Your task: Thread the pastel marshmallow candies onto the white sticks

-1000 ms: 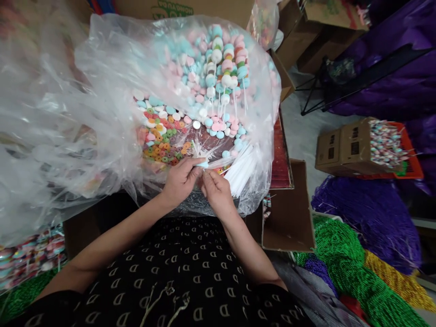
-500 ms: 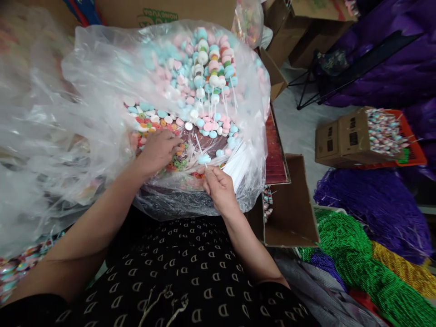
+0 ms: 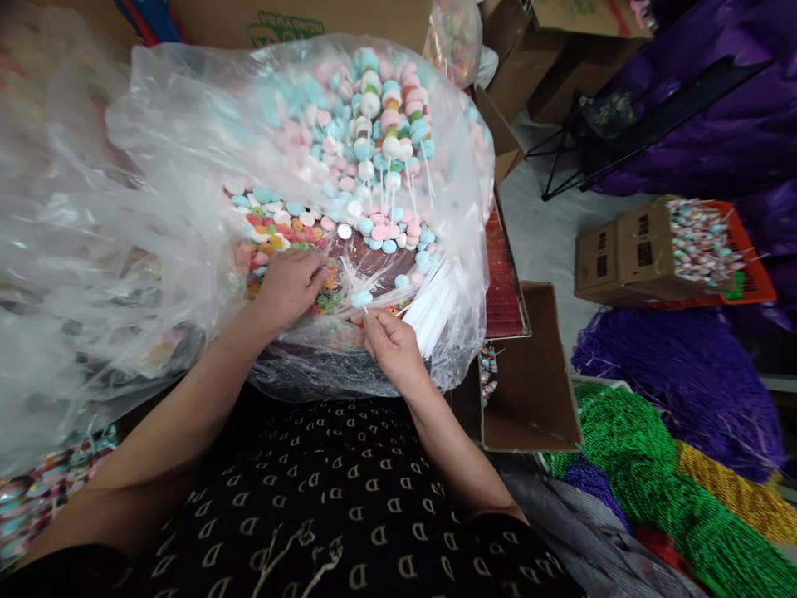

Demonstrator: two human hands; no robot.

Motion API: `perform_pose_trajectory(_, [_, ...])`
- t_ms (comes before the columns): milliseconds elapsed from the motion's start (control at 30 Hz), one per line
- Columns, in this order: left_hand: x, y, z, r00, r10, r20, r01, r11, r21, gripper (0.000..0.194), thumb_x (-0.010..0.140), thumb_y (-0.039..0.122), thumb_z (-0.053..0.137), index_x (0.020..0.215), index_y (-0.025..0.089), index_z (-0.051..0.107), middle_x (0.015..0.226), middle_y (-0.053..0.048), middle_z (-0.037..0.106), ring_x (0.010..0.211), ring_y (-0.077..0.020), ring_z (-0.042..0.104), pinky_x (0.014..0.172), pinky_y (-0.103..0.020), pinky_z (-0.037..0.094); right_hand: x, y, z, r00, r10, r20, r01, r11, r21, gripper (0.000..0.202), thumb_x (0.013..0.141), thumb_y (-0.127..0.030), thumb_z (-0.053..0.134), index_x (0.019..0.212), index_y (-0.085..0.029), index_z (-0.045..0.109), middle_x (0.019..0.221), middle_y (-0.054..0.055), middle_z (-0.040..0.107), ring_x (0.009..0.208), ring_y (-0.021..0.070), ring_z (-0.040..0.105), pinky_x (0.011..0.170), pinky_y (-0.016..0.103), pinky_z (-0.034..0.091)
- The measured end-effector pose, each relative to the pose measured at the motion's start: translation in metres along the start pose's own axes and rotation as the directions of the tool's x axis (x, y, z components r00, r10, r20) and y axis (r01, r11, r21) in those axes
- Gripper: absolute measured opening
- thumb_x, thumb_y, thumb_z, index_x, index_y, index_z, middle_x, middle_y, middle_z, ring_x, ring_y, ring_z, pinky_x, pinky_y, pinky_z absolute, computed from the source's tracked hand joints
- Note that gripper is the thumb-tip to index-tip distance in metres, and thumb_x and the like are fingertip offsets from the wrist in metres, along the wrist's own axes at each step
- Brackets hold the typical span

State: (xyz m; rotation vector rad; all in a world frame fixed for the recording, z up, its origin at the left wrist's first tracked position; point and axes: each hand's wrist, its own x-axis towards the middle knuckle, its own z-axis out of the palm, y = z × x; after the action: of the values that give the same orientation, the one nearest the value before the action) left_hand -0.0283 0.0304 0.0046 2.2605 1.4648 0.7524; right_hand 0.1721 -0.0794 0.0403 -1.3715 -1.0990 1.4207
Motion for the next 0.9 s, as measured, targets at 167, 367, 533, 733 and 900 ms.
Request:
perform_pose_trajectory(167, [0.002,0.003,-0.005,0.993,0.011,0.114,-0.018,0.998,0.063,0.013,0.091,0.019,0.064,0.097,0.021,0.075,0.109,-0.014,0.075,0.109,-0.0389,0.064,0.104,-0.058,0.044,-0.001,0.001,-0.002,1.000,-0.002,-0.018,0.002,1.000,0.009,0.051,0.091,-0.070,0.068,0.092,-0.019,0.072,0.046,-0.010,0.037,0.043,0.0095,0.028,0.047,0.026,0.022])
perform_pose_trajectory(367, [0.019,-0.003,-0.009,0.984,0.014,0.176,-0.027,0.997,0.069,0.005,0.089,0.024,0.069,0.088,0.021,0.073,0.098,-0.013,0.071,0.103,-0.0375,0.065,0.099,-0.055,0.047,-0.003,0.000,-0.002,0.999,-0.014,-0.030,0.014,1.000,0.007,0.049,0.091,-0.069,0.068,0.092,-0.019,0.072,0.046,-0.010,0.037,0.042,0.0095,0.028,0.047,0.026,0.023])
perform_pose_trajectory(533, [0.027,0.004,-0.014,0.973,-0.005,0.230,-0.020,0.994,0.109,0.007,0.088,0.021,0.070,0.081,0.019,0.071,0.095,-0.014,0.070,0.103,-0.0395,0.065,0.100,-0.058,0.045,-0.005,-0.001,-0.003,1.000,-0.017,-0.026,0.018,1.000,0.009,0.046,0.093,-0.065,0.067,0.093,-0.019,0.072,0.046,-0.011,0.037,0.042,0.0093,0.028,0.047,0.026,0.024])
perform_pose_trajectory(733, [0.012,0.025,-0.029,0.942,0.003,0.335,-0.098,0.959,0.267,0.016,0.097,0.018,0.060,0.102,0.014,0.075,0.113,-0.017,0.073,0.118,-0.0391,0.062,0.106,-0.058,0.044,-0.003,0.000,-0.003,1.000,-0.019,-0.008,0.020,0.999,0.028,0.047,0.092,-0.065,0.068,0.094,-0.018,0.071,0.045,-0.011,0.037,0.041,0.0089,0.028,0.046,0.025,0.024])
perform_pose_trajectory(900, [0.008,0.027,-0.033,0.929,0.054,0.367,-0.186,0.924,0.334,0.020,0.100,0.021,0.059,0.108,0.015,0.076,0.115,-0.015,0.074,0.117,-0.0370,0.063,0.104,-0.055,0.046,-0.002,0.001,-0.002,1.000,-0.016,0.011,0.016,1.000,0.026,0.048,0.093,-0.066,0.067,0.095,-0.018,0.071,0.045,-0.011,0.037,0.041,0.0089,0.028,0.046,0.025,0.023])
